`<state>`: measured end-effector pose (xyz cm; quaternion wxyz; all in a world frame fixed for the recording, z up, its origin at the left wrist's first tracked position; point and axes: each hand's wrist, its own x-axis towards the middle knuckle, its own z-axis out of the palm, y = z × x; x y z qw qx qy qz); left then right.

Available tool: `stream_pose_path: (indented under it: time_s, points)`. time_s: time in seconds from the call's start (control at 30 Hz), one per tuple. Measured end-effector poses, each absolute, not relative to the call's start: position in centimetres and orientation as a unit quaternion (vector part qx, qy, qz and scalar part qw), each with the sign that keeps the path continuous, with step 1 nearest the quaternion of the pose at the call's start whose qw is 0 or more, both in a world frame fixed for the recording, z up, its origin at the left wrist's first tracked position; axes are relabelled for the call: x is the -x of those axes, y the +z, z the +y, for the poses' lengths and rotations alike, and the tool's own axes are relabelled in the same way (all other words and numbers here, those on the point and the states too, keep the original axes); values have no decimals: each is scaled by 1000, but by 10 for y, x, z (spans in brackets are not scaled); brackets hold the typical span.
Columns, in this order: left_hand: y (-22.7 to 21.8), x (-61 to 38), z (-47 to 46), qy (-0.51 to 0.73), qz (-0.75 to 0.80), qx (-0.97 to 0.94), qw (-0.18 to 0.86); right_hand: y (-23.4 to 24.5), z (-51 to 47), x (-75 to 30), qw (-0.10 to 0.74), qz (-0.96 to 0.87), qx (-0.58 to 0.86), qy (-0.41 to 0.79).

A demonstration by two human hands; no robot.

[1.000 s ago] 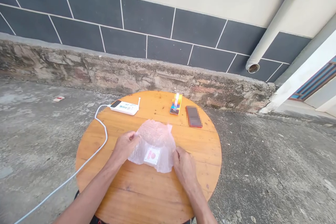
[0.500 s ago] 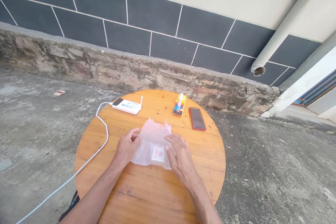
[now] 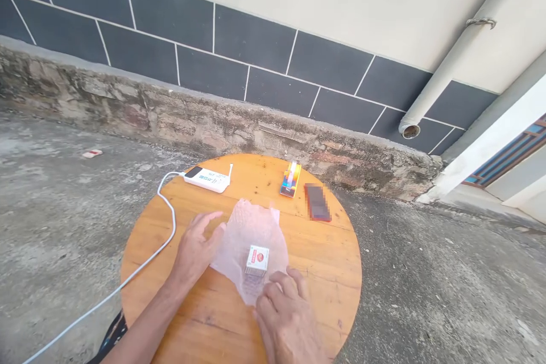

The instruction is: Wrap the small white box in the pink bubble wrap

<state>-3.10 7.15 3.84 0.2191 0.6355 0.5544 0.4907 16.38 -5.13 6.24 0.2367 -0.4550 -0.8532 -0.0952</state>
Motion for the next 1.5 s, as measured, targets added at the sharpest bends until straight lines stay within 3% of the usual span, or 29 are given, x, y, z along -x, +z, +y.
stream_pose_path:
  time_s: [0.1, 0.17, 0.33, 0.5, 0.63, 0.73, 1.07, 1.27, 1.5]
  points:
    - [67, 28, 44, 486, 417, -756, 134, 39, -63, -163, 230, -850, 456, -128]
    - [77, 24, 28, 385, 329, -851, 138, 25, -67, -165, 215, -849, 463, -133]
    - [54, 25, 10, 187, 348, -905, 158, 21, -76, -173, 211, -847, 486, -48]
    - [26, 40, 1, 203, 384, -880, 191, 47, -74, -181, 205, -797, 560, 97]
    - [19, 43, -5, 242, 384, -867, 206, 52, -46, -181, 293, -762, 569, 99]
    - [14, 42, -7, 268, 384, -859, 206, 46, -22, -178, 302, -765, 562, 84]
    - [25, 45, 2, 222, 397, -854, 253, 36, 6, -216, 240, -730, 637, 59]
    - [66, 35, 49, 237, 367, -855, 280, 49, 26, -200, 91, -744, 662, -30]
    - [44, 13, 87, 249, 412, -840, 251, 42, 49, -189, 91, -705, 700, -65]
